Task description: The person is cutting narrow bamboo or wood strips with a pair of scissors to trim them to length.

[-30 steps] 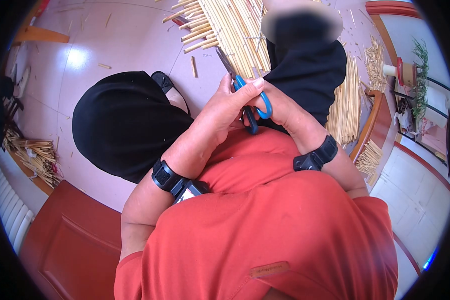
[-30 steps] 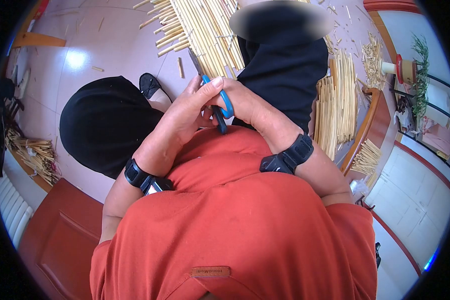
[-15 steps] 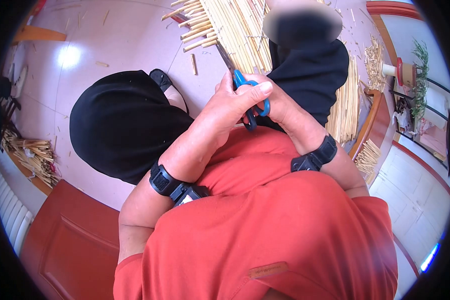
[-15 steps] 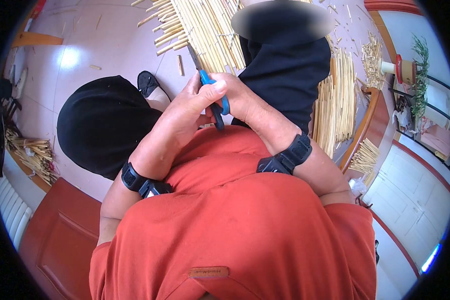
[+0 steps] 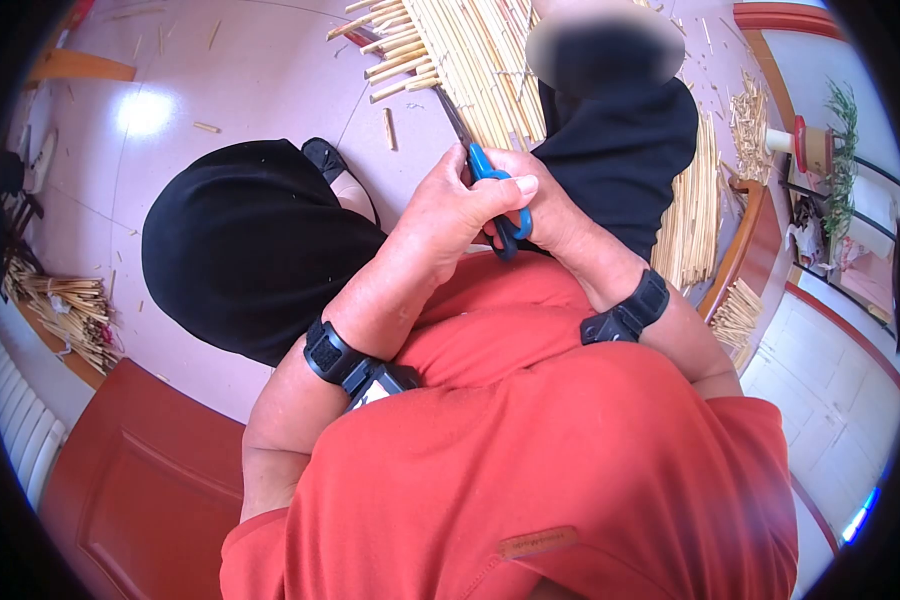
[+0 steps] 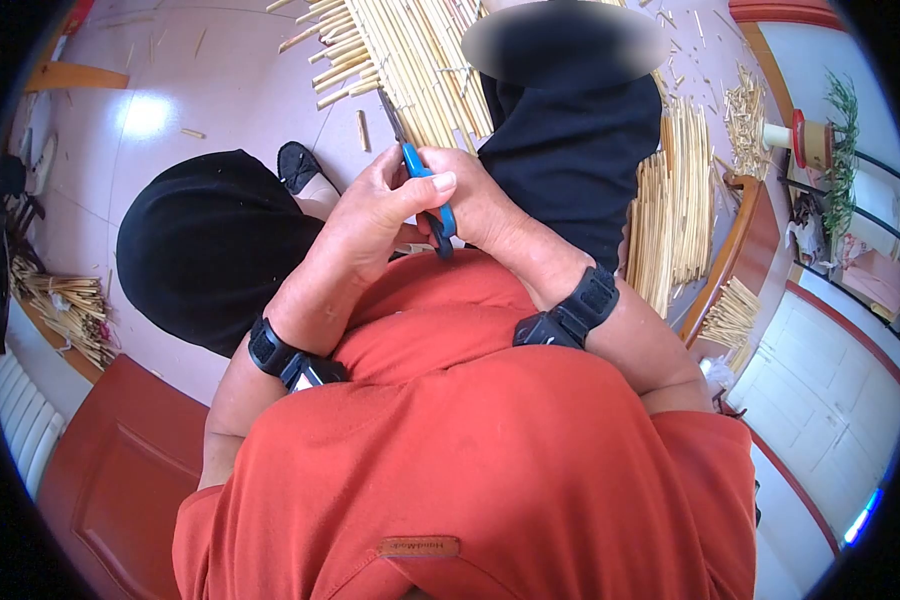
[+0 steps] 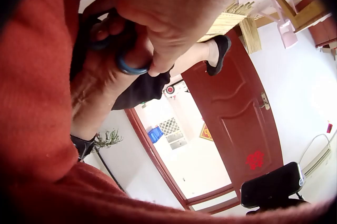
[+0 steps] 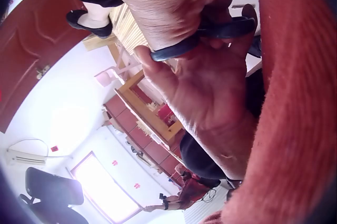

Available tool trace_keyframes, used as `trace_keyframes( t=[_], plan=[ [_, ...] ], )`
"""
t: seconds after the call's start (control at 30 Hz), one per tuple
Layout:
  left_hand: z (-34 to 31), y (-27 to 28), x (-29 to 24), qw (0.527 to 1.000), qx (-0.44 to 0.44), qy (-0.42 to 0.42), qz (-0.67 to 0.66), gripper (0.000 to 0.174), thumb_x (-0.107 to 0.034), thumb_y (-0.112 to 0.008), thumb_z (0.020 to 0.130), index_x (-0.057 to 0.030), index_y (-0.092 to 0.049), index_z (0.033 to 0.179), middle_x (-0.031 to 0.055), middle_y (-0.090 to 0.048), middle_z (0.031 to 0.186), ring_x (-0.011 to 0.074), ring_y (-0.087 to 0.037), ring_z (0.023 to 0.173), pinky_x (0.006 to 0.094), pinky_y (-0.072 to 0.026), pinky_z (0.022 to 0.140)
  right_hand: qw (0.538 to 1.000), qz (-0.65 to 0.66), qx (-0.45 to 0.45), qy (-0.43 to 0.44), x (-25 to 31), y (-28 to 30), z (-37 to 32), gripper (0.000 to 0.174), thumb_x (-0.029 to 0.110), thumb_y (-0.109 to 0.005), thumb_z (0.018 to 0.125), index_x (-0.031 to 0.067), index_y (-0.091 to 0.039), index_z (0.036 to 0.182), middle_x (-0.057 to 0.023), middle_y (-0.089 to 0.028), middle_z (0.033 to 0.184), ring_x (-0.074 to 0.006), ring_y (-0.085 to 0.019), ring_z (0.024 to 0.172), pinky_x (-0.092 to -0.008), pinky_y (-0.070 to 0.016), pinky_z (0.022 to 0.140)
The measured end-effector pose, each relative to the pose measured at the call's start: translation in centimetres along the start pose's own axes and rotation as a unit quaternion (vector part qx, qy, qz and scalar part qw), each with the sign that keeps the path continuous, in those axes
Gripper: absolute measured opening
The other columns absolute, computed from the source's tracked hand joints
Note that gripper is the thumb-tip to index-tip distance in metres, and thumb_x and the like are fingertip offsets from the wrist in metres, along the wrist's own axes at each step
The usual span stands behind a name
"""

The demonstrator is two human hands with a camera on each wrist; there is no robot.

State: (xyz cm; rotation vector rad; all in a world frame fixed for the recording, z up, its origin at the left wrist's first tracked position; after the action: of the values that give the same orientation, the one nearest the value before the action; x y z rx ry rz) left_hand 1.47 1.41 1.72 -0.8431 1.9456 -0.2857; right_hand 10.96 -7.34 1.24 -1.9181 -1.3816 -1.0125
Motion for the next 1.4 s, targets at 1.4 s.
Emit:
trace_keyframes(
  t=[1.4],
  plan=[
    [1.7, -0.2, -0.4, 0.987, -0.089, 0.001, 0.135, 0.075, -0.044, -0.078, 0.070, 0.0085, -0.045, 0.111, 0.0180, -0.058, 0.092, 0.0192, -0.063, 0.074, 0.0301, -0.0540, 0.056, 0.975, 0.221, 0.005, -0.006, -0.8, 0.2, -0.3, 0.025, 0.032, -0.057, 0.088, 0.0079, -0.058, 0.097, -0.0027, -0.061, 0.074, -0.0106, -0.060, 0.061, -0.0226, -0.0479, 0.052]
  ],
)
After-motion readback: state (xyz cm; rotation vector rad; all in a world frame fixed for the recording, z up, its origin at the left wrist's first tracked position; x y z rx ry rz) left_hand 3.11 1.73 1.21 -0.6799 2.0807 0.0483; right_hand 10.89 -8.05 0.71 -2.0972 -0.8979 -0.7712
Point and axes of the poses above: each hand's wrist, its own z-axis towards the middle knuckle, its own y-axis out of the back of the hand, x = y × z, the point moved 2 cm from there along z, towards the middle knuckle
